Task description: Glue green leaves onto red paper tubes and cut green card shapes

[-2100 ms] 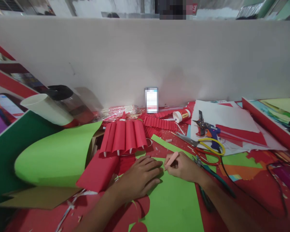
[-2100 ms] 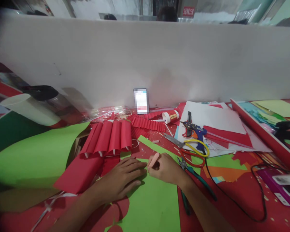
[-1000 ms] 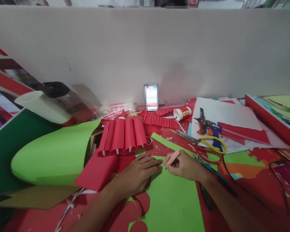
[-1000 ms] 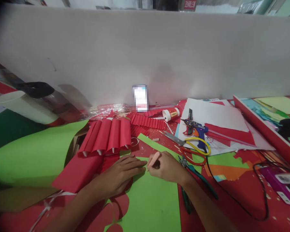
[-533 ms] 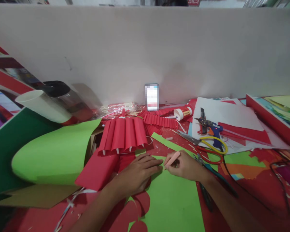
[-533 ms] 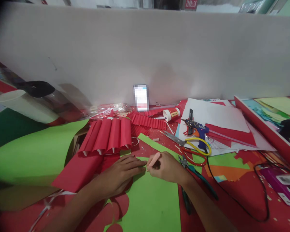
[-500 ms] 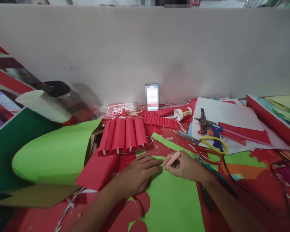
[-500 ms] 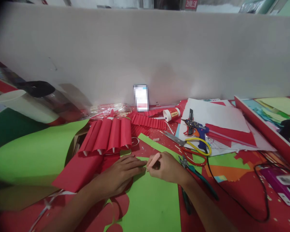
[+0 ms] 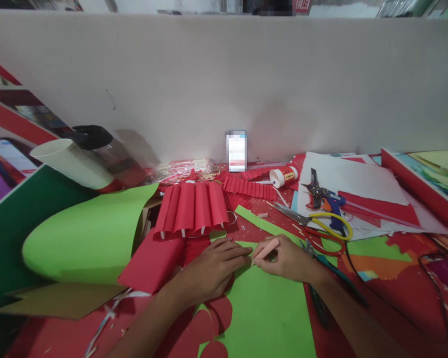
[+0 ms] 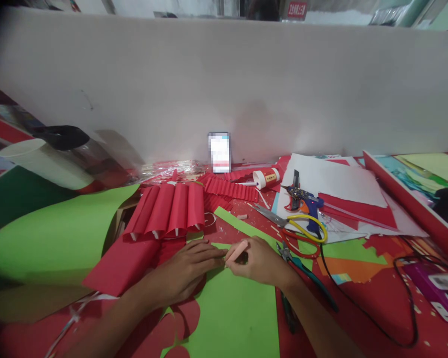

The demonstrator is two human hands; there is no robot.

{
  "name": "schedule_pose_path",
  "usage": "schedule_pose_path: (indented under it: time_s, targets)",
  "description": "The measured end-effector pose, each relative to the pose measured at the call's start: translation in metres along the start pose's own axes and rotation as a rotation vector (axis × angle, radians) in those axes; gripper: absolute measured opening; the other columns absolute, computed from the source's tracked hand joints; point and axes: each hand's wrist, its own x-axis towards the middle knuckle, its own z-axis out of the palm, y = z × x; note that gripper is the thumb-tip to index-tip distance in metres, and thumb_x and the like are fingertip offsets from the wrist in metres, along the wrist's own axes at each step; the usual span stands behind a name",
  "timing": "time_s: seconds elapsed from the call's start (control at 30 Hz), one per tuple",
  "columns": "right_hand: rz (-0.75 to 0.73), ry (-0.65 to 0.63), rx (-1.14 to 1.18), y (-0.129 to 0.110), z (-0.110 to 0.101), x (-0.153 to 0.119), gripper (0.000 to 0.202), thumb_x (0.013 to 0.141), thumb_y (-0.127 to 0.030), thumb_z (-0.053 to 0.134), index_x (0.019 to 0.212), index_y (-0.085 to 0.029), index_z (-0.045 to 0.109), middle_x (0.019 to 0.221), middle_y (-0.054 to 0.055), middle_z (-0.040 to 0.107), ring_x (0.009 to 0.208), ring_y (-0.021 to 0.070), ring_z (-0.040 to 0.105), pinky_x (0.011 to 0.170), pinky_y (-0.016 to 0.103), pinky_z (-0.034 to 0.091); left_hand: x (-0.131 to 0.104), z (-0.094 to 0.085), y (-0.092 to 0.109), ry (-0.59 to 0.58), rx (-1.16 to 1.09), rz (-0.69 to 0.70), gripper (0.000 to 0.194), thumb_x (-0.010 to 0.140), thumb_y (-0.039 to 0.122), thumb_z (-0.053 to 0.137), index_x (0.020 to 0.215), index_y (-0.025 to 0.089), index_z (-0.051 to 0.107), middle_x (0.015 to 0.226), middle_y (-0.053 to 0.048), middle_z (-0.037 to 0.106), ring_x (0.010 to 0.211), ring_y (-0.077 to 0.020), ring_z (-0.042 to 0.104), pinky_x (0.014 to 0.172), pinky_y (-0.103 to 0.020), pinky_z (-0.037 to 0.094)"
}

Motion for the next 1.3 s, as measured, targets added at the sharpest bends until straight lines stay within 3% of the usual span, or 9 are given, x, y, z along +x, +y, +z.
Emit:
schedule_pose_path:
  time_s: [0.13, 0.4, 0.6, 1.03, 1.3]
  targets:
    - [-0.011, -0.013, -0.005, 0.0003, 0.0004, -0.0001, 0.018, 0.081, -0.016, 0.064, 0.083, -0.021, 0.081, 0.09, 0.002, 0.081, 0.084, 0.0204, 0.074, 0.074, 0.025, 0.054, -0.0003, -0.0002, 0.0004, -0.004, -0.016, -0.011, 0.052, 0.082, 0.002, 0.047, 0.128, 0.023, 0.057, 0.146, -0.003, 0.058, 0.13, -0.0207, 0.053, 0.119, -0.046, 0.031]
    - [0.029, 0.001, -0.023, 0.0023, 0.0013, -0.0007, 0.011, 0.082, -0.014, 0.065, 0.083, -0.019, 0.074, 0.078, -0.001, 0.075, 0.067, 0.0132, 0.066, 0.056, 0.019, 0.045, 0.0006, -0.0035, 0.0016, -0.005, 0.01, 0.011, 0.044, 0.083, 0.004, 0.049, 0.12, 0.024, 0.062, 0.144, -0.002, 0.059, 0.129, -0.0215, 0.054, 0.118, -0.045, 0.033]
    - [0.008, -0.024, 0.032, 0.0012, 0.0022, 0.0, 0.011, 0.083, -0.017, 0.067, 0.082, -0.02, 0.078, 0.087, 0.0, 0.078, 0.078, 0.0153, 0.07, 0.064, 0.019, 0.048, -0.0002, -0.002, 0.0, 0.013, -0.009, 0.015, 0.046, 0.084, 0.002, 0.046, 0.121, 0.023, 0.063, 0.143, -0.003, 0.06, 0.129, -0.0209, 0.055, 0.119, -0.045, 0.031]
    - [0.039, -0.046, 0.051, -0.0001, -0.0008, 0.0008, 0.012, 0.083, -0.021, 0.071, 0.083, -0.021, 0.082, 0.088, 0.002, 0.081, 0.078, 0.0185, 0.073, 0.066, 0.023, 0.052, -0.0002, -0.0046, -0.0011, 0.063, -0.008, 0.04, 0.044, 0.086, 0.003, 0.046, 0.119, 0.023, 0.066, 0.124, -0.006, 0.069, 0.116, -0.0204, 0.062, 0.117, -0.043, 0.036]
    - [0.01, -0.063, 0.028, 0.003, -0.0006, -0.0014, 0.011, 0.084, -0.025, 0.073, 0.085, -0.023, 0.084, 0.089, 0.002, 0.081, 0.08, 0.0197, 0.073, 0.07, 0.025, 0.052, -0.0018, -0.0027, -0.0015, 0.033, 0.01, 0.013, 0.043, 0.088, 0.005, 0.047, 0.121, 0.025, 0.065, 0.126, -0.004, 0.068, 0.119, -0.0192, 0.061, 0.119, -0.043, 0.033]
